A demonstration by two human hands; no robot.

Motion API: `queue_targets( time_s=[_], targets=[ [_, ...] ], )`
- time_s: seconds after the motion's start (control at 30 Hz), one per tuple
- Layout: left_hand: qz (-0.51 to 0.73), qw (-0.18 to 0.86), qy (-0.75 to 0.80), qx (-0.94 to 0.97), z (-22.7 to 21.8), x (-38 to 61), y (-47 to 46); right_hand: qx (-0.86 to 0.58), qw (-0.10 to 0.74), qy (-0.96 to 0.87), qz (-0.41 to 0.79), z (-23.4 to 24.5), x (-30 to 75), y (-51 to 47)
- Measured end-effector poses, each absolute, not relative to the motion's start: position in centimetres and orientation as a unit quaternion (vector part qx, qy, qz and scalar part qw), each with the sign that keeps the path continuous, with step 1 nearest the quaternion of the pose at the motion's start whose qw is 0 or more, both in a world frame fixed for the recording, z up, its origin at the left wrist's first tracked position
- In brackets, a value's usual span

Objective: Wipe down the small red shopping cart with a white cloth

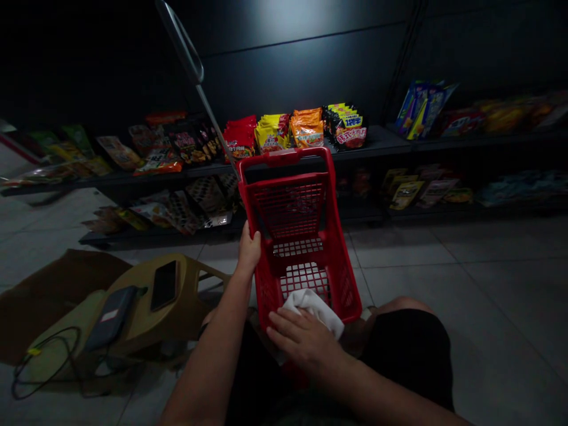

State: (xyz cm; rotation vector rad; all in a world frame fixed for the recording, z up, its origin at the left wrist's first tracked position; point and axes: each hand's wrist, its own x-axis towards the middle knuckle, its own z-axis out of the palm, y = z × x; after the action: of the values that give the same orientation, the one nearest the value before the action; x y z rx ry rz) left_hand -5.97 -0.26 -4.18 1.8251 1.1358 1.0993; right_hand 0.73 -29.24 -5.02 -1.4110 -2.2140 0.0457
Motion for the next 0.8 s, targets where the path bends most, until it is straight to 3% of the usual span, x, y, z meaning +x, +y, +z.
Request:
queue_targets(
  time_s=[0.37, 0.6, 0.8],
  targets=[
    [0.422, 0.346, 0.435, 0.716, -4.2, -6.3, -0.9, -0.533, 0.204, -0.821, 0.002, -3.2, 12.8, -34.3],
    [0.417, 0.327, 0.44, 0.725, -4.5, -6.4, -0.3, -0.522, 0.244, -0.816, -0.046, -4.4, 6.1, -31.8],
    [0.387, 0.315, 0.439, 0.747, -4.4, -7.2, -0.3, -0.495, 0.204, -0.844, 0.022, -2.6, -1.6, -27.9]
  ],
)
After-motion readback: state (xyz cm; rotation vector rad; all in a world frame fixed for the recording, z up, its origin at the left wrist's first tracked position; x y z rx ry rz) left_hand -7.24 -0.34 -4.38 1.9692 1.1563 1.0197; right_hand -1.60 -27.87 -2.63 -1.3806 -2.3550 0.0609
